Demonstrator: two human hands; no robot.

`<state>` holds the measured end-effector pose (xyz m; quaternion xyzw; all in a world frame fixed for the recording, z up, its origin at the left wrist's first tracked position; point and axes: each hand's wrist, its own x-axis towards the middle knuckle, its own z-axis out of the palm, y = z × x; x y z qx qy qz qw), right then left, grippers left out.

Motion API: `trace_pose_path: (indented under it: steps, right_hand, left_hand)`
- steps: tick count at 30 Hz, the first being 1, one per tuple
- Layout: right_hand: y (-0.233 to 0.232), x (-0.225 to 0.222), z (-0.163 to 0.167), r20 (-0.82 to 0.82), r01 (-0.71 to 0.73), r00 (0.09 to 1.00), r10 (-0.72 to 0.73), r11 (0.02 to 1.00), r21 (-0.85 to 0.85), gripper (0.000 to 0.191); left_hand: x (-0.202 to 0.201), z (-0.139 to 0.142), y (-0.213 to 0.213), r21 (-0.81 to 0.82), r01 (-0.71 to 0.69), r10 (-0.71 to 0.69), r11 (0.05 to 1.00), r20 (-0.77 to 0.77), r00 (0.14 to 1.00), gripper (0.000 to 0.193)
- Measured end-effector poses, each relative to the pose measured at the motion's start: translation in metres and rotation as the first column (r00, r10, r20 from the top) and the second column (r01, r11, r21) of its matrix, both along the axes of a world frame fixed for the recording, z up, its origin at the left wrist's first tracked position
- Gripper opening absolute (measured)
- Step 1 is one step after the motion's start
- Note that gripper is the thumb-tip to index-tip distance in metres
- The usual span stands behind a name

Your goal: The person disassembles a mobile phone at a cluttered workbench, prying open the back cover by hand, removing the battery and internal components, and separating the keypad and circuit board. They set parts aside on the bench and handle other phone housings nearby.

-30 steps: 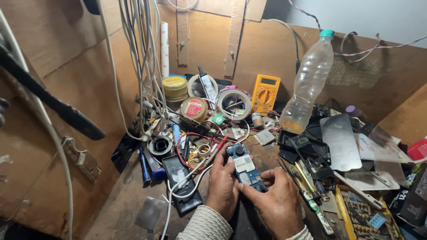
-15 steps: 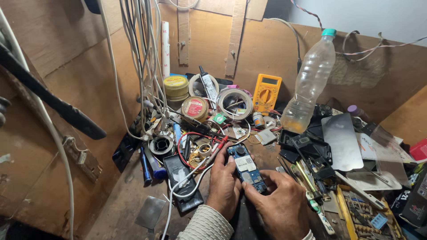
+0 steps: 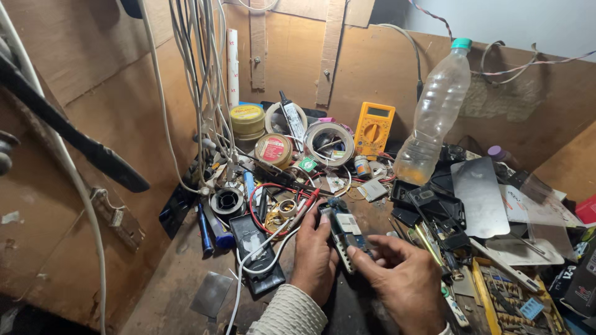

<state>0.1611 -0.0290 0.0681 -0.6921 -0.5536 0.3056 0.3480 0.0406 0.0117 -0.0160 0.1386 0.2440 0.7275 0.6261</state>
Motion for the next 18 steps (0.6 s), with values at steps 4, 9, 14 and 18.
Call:
trace_pose_path:
  steps: [4,9,14,18]
  right_hand:
    - [0.007,0.016,-0.006,-0.149,-0.022,0.989,0.022,1.0,0.005,0.044]
    - [0.017,0.028,-0.009,-0.343,-0.057,0.938,0.041,0.998,-0.037,0.038]
    - [0.017,0.033,-0.002,-0.405,-0.023,0.914,-0.005,0.998,-0.063,0.035]
    - [0.015,0.032,0.002,-0.402,0.001,0.915,-0.04,0.995,-0.098,0.032]
  left_hand:
    - [0.002,0.0,-0.001,-0.023,0.005,-0.005,1.0,-0.033,0.999,0.037]
    - [0.006,0.011,-0.003,-0.119,-0.06,0.04,0.991,-0.168,0.985,0.046]
    - [0.01,0.024,-0.006,-0.144,-0.077,0.046,0.987,-0.21,0.977,0.043]
    - [0.011,0.03,-0.005,-0.189,-0.136,0.069,0.973,-0.325,0.943,0.041]
